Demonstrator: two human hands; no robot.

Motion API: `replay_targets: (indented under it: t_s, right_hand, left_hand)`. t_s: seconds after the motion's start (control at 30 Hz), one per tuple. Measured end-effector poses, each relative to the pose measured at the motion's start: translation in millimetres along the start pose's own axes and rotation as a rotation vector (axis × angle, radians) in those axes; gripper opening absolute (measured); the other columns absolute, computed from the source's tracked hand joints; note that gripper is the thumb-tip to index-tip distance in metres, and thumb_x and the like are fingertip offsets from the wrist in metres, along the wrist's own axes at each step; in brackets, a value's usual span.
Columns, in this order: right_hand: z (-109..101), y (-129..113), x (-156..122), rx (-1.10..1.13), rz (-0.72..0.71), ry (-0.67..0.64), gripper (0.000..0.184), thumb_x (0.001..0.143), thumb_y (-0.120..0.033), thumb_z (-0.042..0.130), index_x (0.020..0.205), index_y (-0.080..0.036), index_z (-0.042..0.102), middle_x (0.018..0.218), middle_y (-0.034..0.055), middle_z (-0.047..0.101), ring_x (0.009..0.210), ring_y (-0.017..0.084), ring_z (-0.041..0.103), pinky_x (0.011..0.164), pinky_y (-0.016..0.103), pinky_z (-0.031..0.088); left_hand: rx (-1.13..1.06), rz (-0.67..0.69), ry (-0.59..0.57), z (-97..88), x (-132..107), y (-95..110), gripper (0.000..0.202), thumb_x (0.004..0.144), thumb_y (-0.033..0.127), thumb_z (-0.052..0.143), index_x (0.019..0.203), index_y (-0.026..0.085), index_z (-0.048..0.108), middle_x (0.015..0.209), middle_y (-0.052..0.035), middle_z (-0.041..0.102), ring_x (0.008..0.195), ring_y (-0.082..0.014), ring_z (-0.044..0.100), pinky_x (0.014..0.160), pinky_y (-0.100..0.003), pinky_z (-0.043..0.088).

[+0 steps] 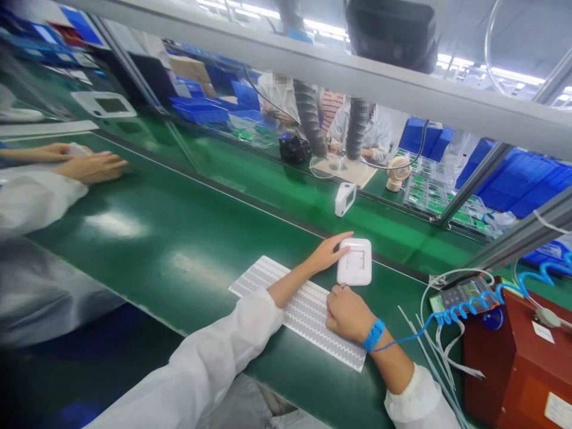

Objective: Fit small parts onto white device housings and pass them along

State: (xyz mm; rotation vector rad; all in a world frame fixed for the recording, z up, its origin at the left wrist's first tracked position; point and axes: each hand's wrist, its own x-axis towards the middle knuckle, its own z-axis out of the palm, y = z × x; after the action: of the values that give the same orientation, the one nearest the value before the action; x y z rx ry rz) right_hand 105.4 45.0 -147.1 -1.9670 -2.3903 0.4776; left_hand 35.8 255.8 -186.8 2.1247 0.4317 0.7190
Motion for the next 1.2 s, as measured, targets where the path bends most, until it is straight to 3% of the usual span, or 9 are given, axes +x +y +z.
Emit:
replay_targets:
  t_s: [0.1,0.2,0.33,0.43,0.5,0.57,0.63,1.2]
  right_hand:
    - [2,4,-1,0.074,-0.009,0.038,0.009,0.096,-0.010,0.064,0.099,-0.016,0.071,0.109,0.0126,0.072,0.099,0.027,0.062,0.090,0.038,0.050]
    - [-3,16,-10,0.323,-0.054,0.122,0.015,0.087,-0.007,0.069,0.093,-0.020,0.069,0.100,0.0053,0.070,0.092,0.022,0.062,0.089,0.035,0.050]
    - [-11,49,-32,0.661,0.019,0.391,0.012,0.089,-0.013,0.066,0.090,-0.024,0.068,0.089,-0.0001,0.066,0.082,0.019,0.059,0.081,0.032,0.049]
    - [-3,78,-44,0.741,0.202,0.676,0.008,0.095,-0.027,0.066,0.087,-0.025,0.068,0.109,0.0064,0.069,0.101,0.024,0.065,0.092,0.037,0.053]
    - [8,92,-47,0.777,0.285,0.760,0.015,0.095,-0.036,0.071,0.085,-0.024,0.069,0.132,0.0112,0.067,0.125,0.029,0.064,0.108,0.044,0.053]
    - [19,99,-47,0.820,0.323,0.759,0.020,0.095,-0.042,0.073,0.085,-0.025,0.070,0.144,0.0128,0.064,0.140,0.033,0.060,0.119,0.050,0.049]
    - [27,102,-45,0.844,0.329,0.747,0.021,0.097,-0.044,0.073,0.087,-0.025,0.071,0.145,0.0130,0.064,0.143,0.033,0.060,0.122,0.052,0.048]
    - [21,91,-44,0.788,0.374,0.753,0.019,0.099,-0.043,0.073,0.089,-0.026,0.074,0.139,0.0131,0.068,0.135,0.034,0.065,0.111,0.050,0.055]
  left_hand:
    - [0.034,-0.006,0.005,-0.3,-7,2,0.057,0.108,0.044,0.059,0.160,0.021,0.063,0.165,-0.0116,0.066,0.151,-0.0330,0.064,0.132,-0.051,0.049]
    - [0.081,-0.030,0.014,-2.2,-13,6,0.057,0.107,0.042,0.062,0.159,0.021,0.064,0.159,-0.0120,0.071,0.143,-0.0330,0.069,0.125,-0.050,0.054]
    - [0.102,-0.013,0.031,-2.8,-20,6,0.051,0.107,0.042,0.064,0.155,0.024,0.068,0.149,-0.0105,0.073,0.138,-0.0314,0.069,0.123,-0.048,0.054]
    - [0.082,-0.012,0.038,-0.7,-22,3,0.048,0.108,0.041,0.063,0.152,0.025,0.071,0.144,-0.0106,0.073,0.138,-0.0313,0.067,0.123,-0.048,0.052]
    - [0.063,-0.017,0.041,0.8,-23,1,0.048,0.108,0.041,0.063,0.152,0.025,0.071,0.143,-0.0105,0.071,0.138,-0.0313,0.066,0.123,-0.048,0.052]
    - [0.048,-0.020,0.041,1.7,-23,1,0.048,0.107,0.041,0.063,0.152,0.026,0.070,0.143,-0.0103,0.070,0.138,-0.0313,0.066,0.124,-0.049,0.051]
    - [0.039,-0.024,0.043,1.9,-23,2,0.048,0.107,0.041,0.063,0.152,0.025,0.070,0.143,-0.0103,0.070,0.138,-0.0311,0.065,0.124,-0.049,0.051]
    - [0.021,-0.064,0.019,-3.1,-24,15,0.048,0.107,0.039,0.064,0.152,0.028,0.070,0.144,-0.0095,0.069,0.140,-0.0326,0.063,0.125,-0.051,0.051]
